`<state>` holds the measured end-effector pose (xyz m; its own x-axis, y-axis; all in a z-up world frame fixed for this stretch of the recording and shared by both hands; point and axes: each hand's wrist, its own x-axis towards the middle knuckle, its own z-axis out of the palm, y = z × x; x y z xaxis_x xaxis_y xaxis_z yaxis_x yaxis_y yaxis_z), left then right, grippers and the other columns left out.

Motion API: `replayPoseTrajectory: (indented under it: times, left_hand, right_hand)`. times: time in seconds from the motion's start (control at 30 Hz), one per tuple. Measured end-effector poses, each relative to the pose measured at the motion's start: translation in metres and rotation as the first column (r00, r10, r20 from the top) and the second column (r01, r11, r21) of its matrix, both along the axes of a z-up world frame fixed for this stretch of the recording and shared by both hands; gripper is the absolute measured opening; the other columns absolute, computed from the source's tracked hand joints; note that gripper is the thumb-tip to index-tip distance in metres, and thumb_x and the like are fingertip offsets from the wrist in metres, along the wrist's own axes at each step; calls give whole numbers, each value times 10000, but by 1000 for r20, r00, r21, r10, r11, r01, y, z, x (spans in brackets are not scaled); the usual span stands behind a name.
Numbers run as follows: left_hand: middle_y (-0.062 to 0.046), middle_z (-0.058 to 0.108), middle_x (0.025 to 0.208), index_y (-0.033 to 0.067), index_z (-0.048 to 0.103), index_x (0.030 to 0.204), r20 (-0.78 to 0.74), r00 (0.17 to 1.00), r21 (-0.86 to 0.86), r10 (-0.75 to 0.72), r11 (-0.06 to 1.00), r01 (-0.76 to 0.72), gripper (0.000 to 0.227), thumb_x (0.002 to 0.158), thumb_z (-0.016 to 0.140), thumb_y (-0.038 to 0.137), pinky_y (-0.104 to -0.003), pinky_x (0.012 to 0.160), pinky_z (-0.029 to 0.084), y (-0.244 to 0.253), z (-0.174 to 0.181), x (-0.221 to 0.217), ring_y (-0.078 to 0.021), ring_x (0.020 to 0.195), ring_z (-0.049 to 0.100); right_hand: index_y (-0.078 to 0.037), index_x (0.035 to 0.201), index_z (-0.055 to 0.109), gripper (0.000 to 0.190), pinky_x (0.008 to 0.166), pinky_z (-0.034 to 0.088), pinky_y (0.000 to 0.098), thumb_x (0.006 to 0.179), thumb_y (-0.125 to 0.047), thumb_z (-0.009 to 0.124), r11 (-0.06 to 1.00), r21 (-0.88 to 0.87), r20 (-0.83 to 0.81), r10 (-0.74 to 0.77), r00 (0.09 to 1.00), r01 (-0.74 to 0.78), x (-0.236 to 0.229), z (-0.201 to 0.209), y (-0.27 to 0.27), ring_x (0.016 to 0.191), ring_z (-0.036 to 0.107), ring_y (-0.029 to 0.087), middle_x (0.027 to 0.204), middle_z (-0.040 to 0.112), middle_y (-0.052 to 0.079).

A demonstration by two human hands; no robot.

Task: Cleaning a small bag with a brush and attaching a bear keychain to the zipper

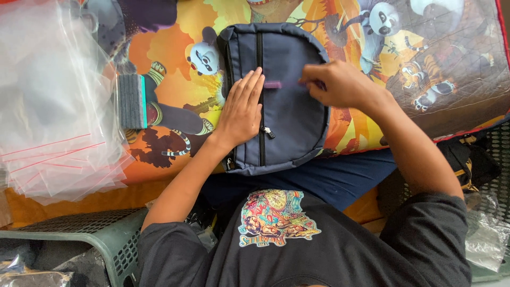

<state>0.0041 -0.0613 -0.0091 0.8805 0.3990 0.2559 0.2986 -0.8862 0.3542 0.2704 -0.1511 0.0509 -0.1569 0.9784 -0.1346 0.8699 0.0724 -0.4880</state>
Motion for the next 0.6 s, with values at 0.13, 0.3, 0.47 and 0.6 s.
replayPoseTrajectory:
  times: [0.13,0.3,0.47,0.6]
  left_hand:
    - [-185,328,1607,-35,398,1509,-45,999,20,-16,1000,17,542,998,498,114,-467,1234,296,0,-3,1,-334,1491,329]
    - [-188,291,1635,-17,266,1562,-36,999,-139,-18,990,13,598,1014,476,96,-460,1280,249,2,2,0,-340,1526,297]
    - [-163,336,1632,13,181,1578,24,999,-233,21,972,-15,638,1000,449,33,-453,1275,279,3,-1,-2,-331,1521,345]
    - [-149,322,1638,57,291,1577,-44,999,-124,0,992,-5,637,954,423,26,-463,1258,277,3,-2,0,-318,1529,317]
  right_hand:
    - [-99,1047,609,181,348,379,417,925,-6,513,913,407,517,-216,828,-16,23,-19,26,509,554,311,787,600,75]
    - [-82,977,542,24,396,360,414,974,-65,559,903,424,396,-115,911,-71,16,-30,29,513,519,321,754,567,90]
    - [-108,918,468,55,418,392,468,902,-83,514,952,302,315,-45,948,-55,-6,-56,-39,528,543,355,678,558,102]
    - [-142,812,710,162,629,538,378,834,-121,550,864,-309,-412,255,875,-397,-50,23,-83,694,715,243,813,746,35]
